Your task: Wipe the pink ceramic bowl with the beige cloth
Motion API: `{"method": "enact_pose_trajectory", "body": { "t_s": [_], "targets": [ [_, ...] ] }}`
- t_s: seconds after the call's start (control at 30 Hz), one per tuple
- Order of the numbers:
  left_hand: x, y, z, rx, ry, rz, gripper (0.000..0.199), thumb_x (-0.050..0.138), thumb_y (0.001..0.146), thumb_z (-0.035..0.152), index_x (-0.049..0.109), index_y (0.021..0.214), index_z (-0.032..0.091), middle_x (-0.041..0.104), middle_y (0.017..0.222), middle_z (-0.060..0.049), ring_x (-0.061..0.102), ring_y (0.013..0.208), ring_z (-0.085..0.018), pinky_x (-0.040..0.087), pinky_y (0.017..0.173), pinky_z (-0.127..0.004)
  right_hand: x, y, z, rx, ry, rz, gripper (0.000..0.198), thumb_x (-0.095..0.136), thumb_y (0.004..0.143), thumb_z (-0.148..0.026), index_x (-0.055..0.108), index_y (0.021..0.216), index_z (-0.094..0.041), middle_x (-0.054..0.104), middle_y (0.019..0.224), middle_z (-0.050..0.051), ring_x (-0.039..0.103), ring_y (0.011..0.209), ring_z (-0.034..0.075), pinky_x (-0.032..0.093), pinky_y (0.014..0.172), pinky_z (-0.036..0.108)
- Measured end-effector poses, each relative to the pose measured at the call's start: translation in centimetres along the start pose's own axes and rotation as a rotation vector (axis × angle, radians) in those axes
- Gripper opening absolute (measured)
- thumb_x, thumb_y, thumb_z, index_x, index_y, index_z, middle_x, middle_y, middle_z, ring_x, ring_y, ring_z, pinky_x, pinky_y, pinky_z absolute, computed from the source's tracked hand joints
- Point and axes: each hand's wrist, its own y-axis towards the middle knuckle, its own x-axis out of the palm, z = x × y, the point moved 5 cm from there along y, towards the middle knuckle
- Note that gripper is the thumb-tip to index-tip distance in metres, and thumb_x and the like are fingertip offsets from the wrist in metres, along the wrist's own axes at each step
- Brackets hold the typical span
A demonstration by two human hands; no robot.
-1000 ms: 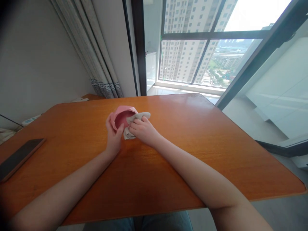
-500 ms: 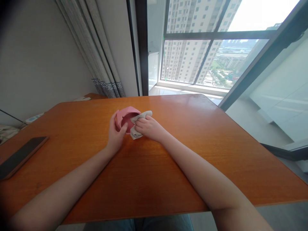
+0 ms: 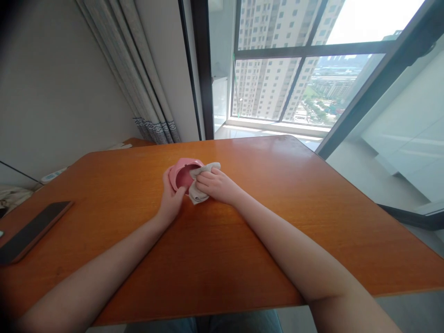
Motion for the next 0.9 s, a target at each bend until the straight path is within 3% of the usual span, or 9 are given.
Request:
{"method": "enact_pose_trajectory", "body": {
  "t_s": [0.13,0.23,0.33,0.43,0.6,0.73,0.9],
  "targets": [
    [0.3,-0.3,0.8,0.013,0.015,0.003,0.072,0.065,0.072,0.029,0.028,0.134,0.019,0.033,0.143,-0.013,0.032,0.134,-0.025,0.023,0.113,-0.038,0.0,0.0,-0.2,0.035,-0.029,0.026,0.025,0.039,0.095,-0.017,0.059,0.080,-0.018,0.059,0.081,0.003,0.043,0.080,0.016,0.025,0.068,0.033],
    [0.4,-0.7,1.0,-0.001,-0.049,0.051,0.081,0.066,0.073,0.031,0.021,0.140,0.021,0.022,0.150,-0.012,0.024,0.139,-0.023,0.022,0.114,-0.035,-0.3,0.7,-1.2,0.137,-0.039,0.104,0.027,0.038,0.095,-0.018,0.059,0.078,-0.019,0.058,0.077,0.003,0.042,0.077,0.016,0.023,0.067,0.034],
    [0.5,-0.9,0.6,-0.030,-0.111,0.091,0.075,0.060,0.077,0.027,0.021,0.140,0.023,0.025,0.149,-0.010,0.028,0.137,-0.022,0.024,0.113,-0.036,-0.4,1.2,-1.9,0.166,-0.036,0.131,0.027,0.038,0.094,-0.017,0.059,0.077,-0.018,0.057,0.075,0.003,0.041,0.075,0.016,0.023,0.066,0.034],
    [0.4,-0.8,0.0,-0.072,-0.144,0.097,0.068,0.053,0.076,0.018,0.026,0.139,0.023,0.032,0.146,-0.009,0.035,0.133,-0.021,0.028,0.112,-0.036,-0.4,1.0,-1.5,0.098,-0.021,0.106,0.026,0.039,0.094,-0.017,0.059,0.079,-0.018,0.058,0.078,0.003,0.042,0.076,0.015,0.023,0.066,0.033],
    [0.3,-0.1,0.3,-0.070,-0.089,-0.012,0.075,0.054,0.066,0.009,0.034,0.137,0.022,0.034,0.146,-0.007,0.031,0.136,-0.024,0.026,0.113,-0.037,-0.3,0.0,0.0,-0.003,-0.049,0.041,0.026,0.039,0.094,-0.016,0.057,0.075,-0.018,0.058,0.080,0.003,0.041,0.076,0.015,0.024,0.066,0.032],
    [0.3,0.0,-0.2,-0.072,-0.093,0.000,0.071,0.061,0.070,0.019,0.035,0.136,0.022,0.035,0.145,-0.010,0.031,0.136,-0.026,0.028,0.112,-0.041,-0.2,0.2,-0.4,0.031,-0.049,0.053,0.026,0.040,0.094,-0.016,0.057,0.074,-0.018,0.056,0.076,0.003,0.040,0.075,0.016,0.023,0.066,0.033],
    [1.1,-0.7,-1.5,-0.059,-0.235,0.015,0.077,0.060,0.078,0.030,0.017,0.142,0.027,0.023,0.151,-0.010,0.029,0.137,-0.022,0.030,0.111,-0.038,-0.3,0.9,-1.4,0.144,-0.067,0.149,0.028,0.040,0.093,-0.016,0.057,0.072,-0.018,0.051,0.069,0.003,0.038,0.072,0.016,0.022,0.065,0.034]
  ]
}}
